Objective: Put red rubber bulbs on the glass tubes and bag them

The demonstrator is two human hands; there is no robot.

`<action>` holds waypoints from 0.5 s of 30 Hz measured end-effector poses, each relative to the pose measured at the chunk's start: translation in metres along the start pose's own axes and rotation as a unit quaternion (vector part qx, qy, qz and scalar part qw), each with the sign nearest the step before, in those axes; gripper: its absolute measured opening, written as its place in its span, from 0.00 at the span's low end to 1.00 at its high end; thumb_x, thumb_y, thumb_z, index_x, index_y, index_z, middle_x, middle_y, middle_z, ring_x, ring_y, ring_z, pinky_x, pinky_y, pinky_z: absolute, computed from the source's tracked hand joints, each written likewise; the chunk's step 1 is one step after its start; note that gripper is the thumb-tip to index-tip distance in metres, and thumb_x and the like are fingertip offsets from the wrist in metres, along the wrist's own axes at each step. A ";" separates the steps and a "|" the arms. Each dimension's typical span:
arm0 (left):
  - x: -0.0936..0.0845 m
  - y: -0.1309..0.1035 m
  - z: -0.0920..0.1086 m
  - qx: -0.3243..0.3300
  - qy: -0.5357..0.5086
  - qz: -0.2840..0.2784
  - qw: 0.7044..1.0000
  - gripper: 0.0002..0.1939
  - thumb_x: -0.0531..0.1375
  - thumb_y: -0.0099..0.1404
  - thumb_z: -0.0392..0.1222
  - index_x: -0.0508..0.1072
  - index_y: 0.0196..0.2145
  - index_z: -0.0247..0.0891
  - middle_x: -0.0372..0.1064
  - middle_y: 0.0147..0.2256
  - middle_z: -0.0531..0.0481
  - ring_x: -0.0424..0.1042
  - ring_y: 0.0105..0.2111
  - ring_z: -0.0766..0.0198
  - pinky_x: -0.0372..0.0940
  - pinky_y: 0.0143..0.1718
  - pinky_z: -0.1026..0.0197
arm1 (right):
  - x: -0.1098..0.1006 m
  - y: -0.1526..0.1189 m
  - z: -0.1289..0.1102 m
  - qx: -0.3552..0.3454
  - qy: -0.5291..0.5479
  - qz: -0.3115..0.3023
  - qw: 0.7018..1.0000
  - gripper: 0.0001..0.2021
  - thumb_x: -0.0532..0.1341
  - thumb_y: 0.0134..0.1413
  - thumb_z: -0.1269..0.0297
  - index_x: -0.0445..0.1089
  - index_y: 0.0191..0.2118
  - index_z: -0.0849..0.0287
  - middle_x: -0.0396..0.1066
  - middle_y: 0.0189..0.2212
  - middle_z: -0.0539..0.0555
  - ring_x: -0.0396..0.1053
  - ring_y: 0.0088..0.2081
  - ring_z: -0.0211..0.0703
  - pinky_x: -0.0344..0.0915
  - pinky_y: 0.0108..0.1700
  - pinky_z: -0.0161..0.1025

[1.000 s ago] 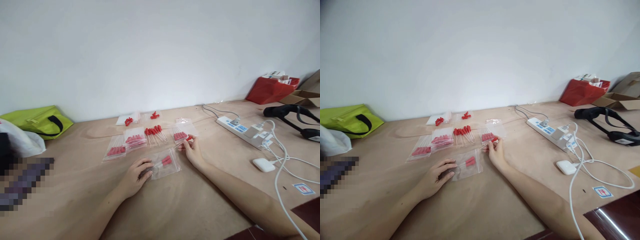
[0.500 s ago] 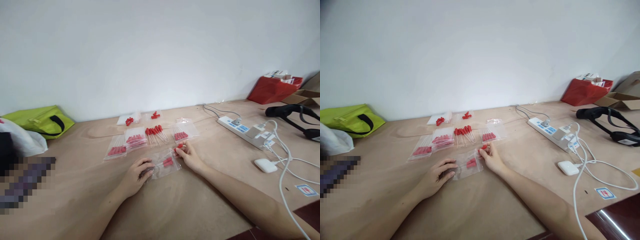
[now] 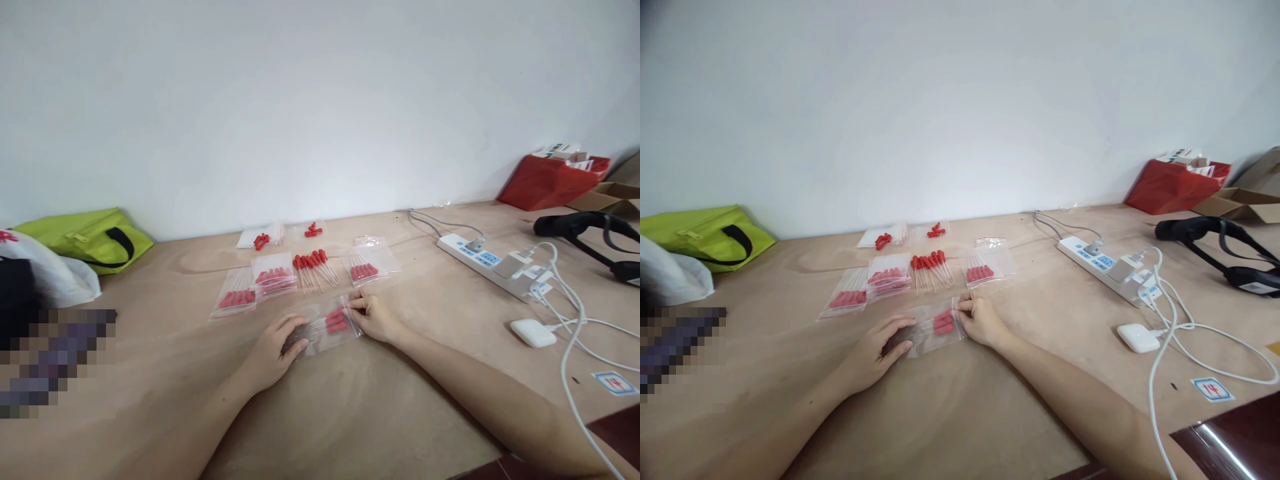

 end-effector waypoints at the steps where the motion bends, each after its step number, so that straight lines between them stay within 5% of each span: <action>1: 0.000 0.000 0.000 0.004 0.003 -0.004 1.000 0.12 0.52 0.62 0.41 0.65 0.44 0.40 0.65 0.45 0.47 0.65 0.46 0.59 0.61 0.47 0.55 | 0.000 0.001 0.001 0.018 -0.002 0.005 1.000 0.11 0.56 0.49 0.64 0.71 0.21 0.59 0.65 0.24 0.52 0.62 0.29 0.39 0.59 0.33 0.36; 8: 0.001 0.000 -0.002 0.011 0.008 -0.001 1.000 0.12 0.51 0.62 0.40 0.66 0.43 0.40 0.65 0.45 0.46 0.65 0.46 0.59 0.61 0.47 0.55 | -0.014 0.014 0.011 0.023 0.051 -0.065 0.996 0.08 0.55 0.47 0.67 0.69 0.23 0.61 0.67 0.21 0.49 0.62 0.24 0.35 0.58 0.28 0.32; 15: 0.000 -0.001 -0.002 0.014 0.003 0.004 1.000 0.12 0.52 0.61 0.39 0.67 0.43 0.40 0.66 0.44 0.47 0.65 0.45 0.59 0.62 0.46 0.55 | -0.018 0.076 0.008 0.141 -0.124 0.075 0.979 0.07 0.57 0.44 0.69 0.69 0.32 0.62 0.71 0.29 0.53 0.67 0.31 0.37 0.60 0.35 0.32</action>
Point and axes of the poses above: each hand's wrist, its own y-axis towards the middle knuckle, its own x-axis out of the palm, z = x × y, the point moved 2 cm from there along y, towards the middle knuckle
